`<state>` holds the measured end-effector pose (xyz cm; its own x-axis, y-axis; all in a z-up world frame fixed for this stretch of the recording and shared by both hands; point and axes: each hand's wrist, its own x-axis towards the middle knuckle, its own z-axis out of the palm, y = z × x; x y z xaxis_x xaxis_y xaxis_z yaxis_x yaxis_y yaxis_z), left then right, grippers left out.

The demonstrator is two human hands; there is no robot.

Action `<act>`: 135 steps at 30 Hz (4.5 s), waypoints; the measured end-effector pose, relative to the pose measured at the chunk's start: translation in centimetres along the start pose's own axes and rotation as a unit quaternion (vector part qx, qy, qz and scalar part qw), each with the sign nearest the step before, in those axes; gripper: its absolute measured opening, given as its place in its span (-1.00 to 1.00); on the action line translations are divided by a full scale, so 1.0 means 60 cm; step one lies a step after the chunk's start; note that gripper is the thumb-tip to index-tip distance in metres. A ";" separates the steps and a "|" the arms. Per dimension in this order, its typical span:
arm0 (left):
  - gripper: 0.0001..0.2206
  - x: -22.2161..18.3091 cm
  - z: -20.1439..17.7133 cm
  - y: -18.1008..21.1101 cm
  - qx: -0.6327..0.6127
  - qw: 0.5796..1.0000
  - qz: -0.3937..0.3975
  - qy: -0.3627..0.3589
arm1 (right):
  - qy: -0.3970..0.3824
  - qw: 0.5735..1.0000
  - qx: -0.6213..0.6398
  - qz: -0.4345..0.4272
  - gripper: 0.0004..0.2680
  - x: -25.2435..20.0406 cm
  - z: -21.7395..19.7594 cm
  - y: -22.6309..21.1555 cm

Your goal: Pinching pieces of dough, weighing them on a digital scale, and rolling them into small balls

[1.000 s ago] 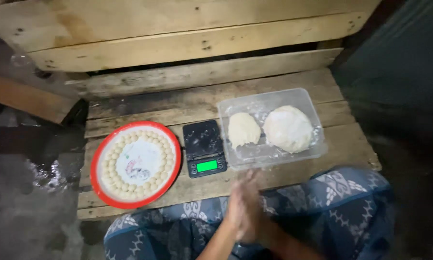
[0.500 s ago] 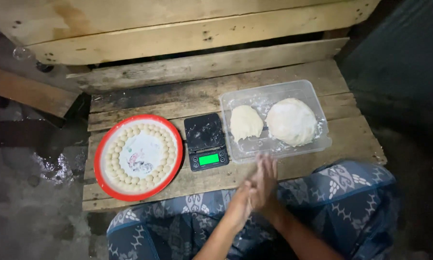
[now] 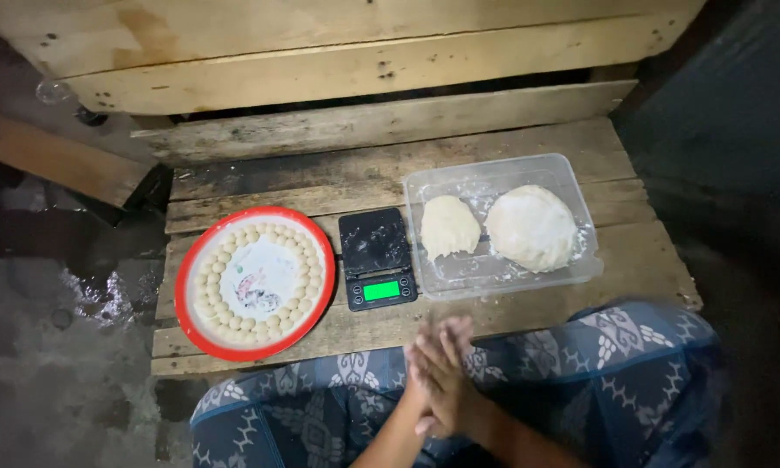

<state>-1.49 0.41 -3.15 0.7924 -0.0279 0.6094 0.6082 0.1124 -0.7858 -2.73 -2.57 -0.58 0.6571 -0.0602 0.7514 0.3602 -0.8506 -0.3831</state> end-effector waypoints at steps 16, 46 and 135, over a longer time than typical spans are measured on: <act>-0.71 0.456 0.224 0.101 0.865 0.009 -0.272 0.422 | 0.106 0.965 0.135 0.196 -0.50 0.019 -0.006 0.051; -0.75 0.561 0.221 0.478 0.808 -0.483 -0.312 -0.126 | -0.012 0.965 -0.015 0.261 -0.64 -0.026 0.028 0.077; -0.83 0.184 -0.046 0.087 0.851 -0.071 -0.482 -0.197 | -0.076 0.947 -0.291 0.111 -0.48 0.146 -0.044 0.307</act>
<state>10.56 -2.08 -0.85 0.2405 -0.8852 0.3981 -0.8781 -0.0236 0.4779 7.88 -20.15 0.36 0.7769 -0.2337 0.5846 -0.1959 -0.9722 -0.1283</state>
